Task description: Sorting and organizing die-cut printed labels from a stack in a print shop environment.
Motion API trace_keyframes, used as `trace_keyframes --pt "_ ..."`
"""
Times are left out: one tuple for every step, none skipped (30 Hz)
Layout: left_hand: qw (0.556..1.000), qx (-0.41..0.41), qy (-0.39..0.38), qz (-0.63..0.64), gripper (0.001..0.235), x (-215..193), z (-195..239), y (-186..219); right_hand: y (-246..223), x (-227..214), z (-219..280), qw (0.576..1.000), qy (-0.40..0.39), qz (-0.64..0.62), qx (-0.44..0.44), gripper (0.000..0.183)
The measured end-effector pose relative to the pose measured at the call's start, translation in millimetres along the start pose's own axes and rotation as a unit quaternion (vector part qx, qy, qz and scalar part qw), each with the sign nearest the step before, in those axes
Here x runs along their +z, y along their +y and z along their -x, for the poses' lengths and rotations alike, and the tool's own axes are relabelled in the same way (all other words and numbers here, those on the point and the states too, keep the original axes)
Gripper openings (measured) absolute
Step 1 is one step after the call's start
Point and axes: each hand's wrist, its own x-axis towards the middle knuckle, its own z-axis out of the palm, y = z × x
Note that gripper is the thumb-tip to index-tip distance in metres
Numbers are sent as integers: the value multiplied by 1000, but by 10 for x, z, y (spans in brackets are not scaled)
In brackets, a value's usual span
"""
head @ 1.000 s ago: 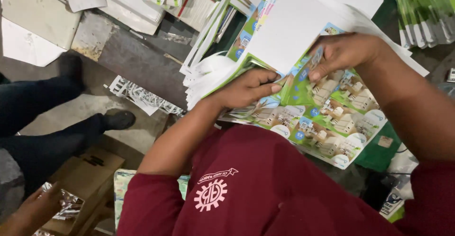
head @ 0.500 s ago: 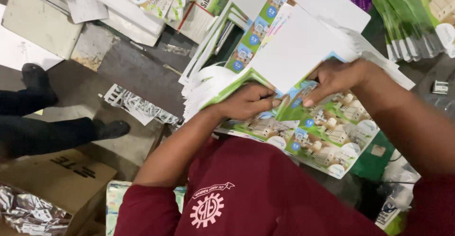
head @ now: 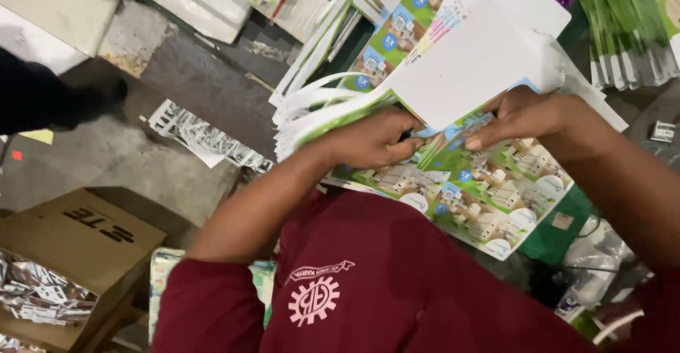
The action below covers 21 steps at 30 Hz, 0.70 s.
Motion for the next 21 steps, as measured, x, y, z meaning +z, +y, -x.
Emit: trace_keyframes --pt "1000 -1 -17 -11 19 -28 -16 13 -30 1 31 993 8 -66 94 63" --pt "1000 -1 -16 -9 19 2 -27 -5 -217 118 245 993 8 -66 96 63" --pt "998 38 -16 -50 15 21 -49 -23 -408 231 462 991 61 -86 -78 34" --pt "993 77 -16 -90 15 37 -74 -39 -604 340 677 957 113 -103 -248 9" --pt "993 79 -16 -90 15 77 -103 -118 -512 275 564 957 114 -102 -247 9" --pt "990 65 -23 -123 18 118 -129 -196 -421 213 453 923 84 -55 -371 12" --pt "986 50 -30 -155 21 163 -138 -271 -330 167 340 872 53 -9 -487 16" --pt "986 49 -30 -154 21 145 -116 -274 -320 144 293 872 53 -9 -486 16" --pt "991 45 -3 -124 21 115 -112 -275 -317 100 248 866 53 31 -497 20" --pt "995 40 25 -93 21 83 -104 -271 -320 57 206 857 53 71 -507 25" --pt "994 44 27 -97 21 52 -109 -269 -261 0 105 856 54 76 -509 25" --pt "998 -7 34 -46 31 21 -110 -267 -206 -56 5 923 -26 44 -381 23" --pt "997 -62 40 10 43 29 -78 -258 -133 -74 -87 965 -107 5 -239 27" --pt "997 -63 41 10 43 40 -68 -226 -183 -57 -42 965 -108 5 -239 27" --pt "992 -86 32 87 36 22 -81 -198 -247 -69 -6 982 -70 2 -174 36" --pt "980 -109 23 164 35 5 -96 -167 -310 -81 35 994 -30 -2 -107 47" --pt "981 -106 23 162 35 -20 -99 -121 -416 -57 78 994 -27 0 -108 47" --pt "969 -141 45 199 35 -44 -101 -79 -519 -32 118 996 16 23 -80 62" --pt "952 -178 68 238 37 -46 -76 -44 -608 23 150 996 56 44 -50 78" --pt "952 -178 68 239 37 -23 -84 -78 -765 149 216 996 55 44 -50 78" --pt "943 -180 107 257 34 -22 -104 -106 -936 255 278 979 168 103 -54 85"
